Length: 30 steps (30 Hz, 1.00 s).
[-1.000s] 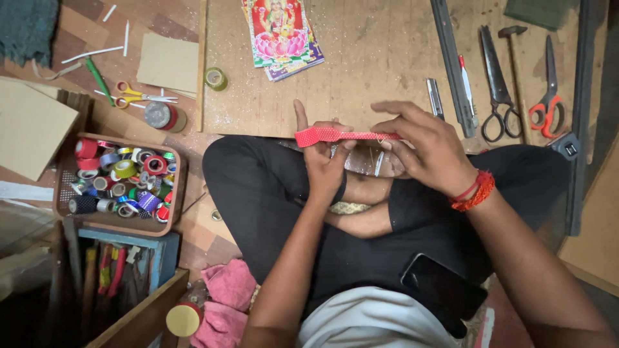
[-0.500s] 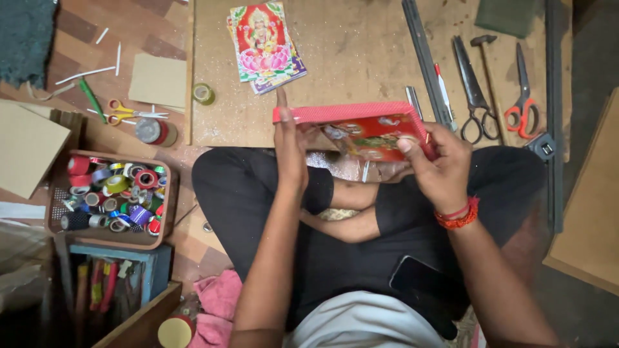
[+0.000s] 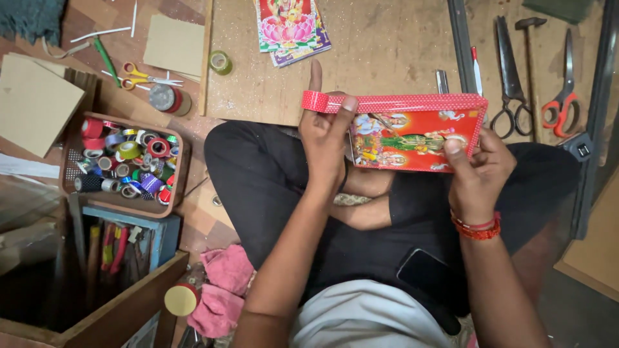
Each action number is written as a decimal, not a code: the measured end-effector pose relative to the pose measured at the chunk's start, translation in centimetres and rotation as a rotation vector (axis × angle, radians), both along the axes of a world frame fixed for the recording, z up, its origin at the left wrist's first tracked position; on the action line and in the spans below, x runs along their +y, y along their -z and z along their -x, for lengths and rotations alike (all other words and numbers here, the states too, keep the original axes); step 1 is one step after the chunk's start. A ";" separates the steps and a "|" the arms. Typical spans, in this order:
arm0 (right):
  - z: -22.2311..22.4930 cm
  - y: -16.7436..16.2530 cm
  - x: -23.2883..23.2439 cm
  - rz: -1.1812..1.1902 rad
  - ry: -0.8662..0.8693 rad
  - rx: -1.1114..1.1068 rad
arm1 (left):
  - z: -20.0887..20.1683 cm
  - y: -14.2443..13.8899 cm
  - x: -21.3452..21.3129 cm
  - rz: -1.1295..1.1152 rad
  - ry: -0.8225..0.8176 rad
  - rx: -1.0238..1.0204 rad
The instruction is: The person sits on the floor and wraps red patterned tape around the edges of small decorated boxes, pressing the tape down and trimming it with scissors. They set finished boxes onto a growing stack and pick up the next plain box to continue.
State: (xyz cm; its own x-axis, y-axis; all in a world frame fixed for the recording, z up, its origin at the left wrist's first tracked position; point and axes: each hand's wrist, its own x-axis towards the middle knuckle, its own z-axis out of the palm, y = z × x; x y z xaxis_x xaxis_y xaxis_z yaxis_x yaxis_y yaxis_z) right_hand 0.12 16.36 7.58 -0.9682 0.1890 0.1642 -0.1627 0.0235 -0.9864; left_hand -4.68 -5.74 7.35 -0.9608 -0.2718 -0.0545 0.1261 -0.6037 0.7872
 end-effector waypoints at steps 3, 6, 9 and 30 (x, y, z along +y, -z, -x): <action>-0.4 -0.4 -0.2 0.033 0.003 0.005 | -0.3 -0.2 0.2 0.004 -0.011 0.008; -0.6 -0.9 -0.5 0.080 -0.004 0.010 | -0.5 -0.7 0.2 0.031 -0.007 0.007; -0.9 -1.3 -0.7 0.084 -0.001 0.017 | -0.7 -1.0 0.1 0.094 -0.002 0.005; 0.7 0.4 4.4 -0.015 -0.355 -0.632 | -2.0 2.1 -2.4 0.318 0.280 0.068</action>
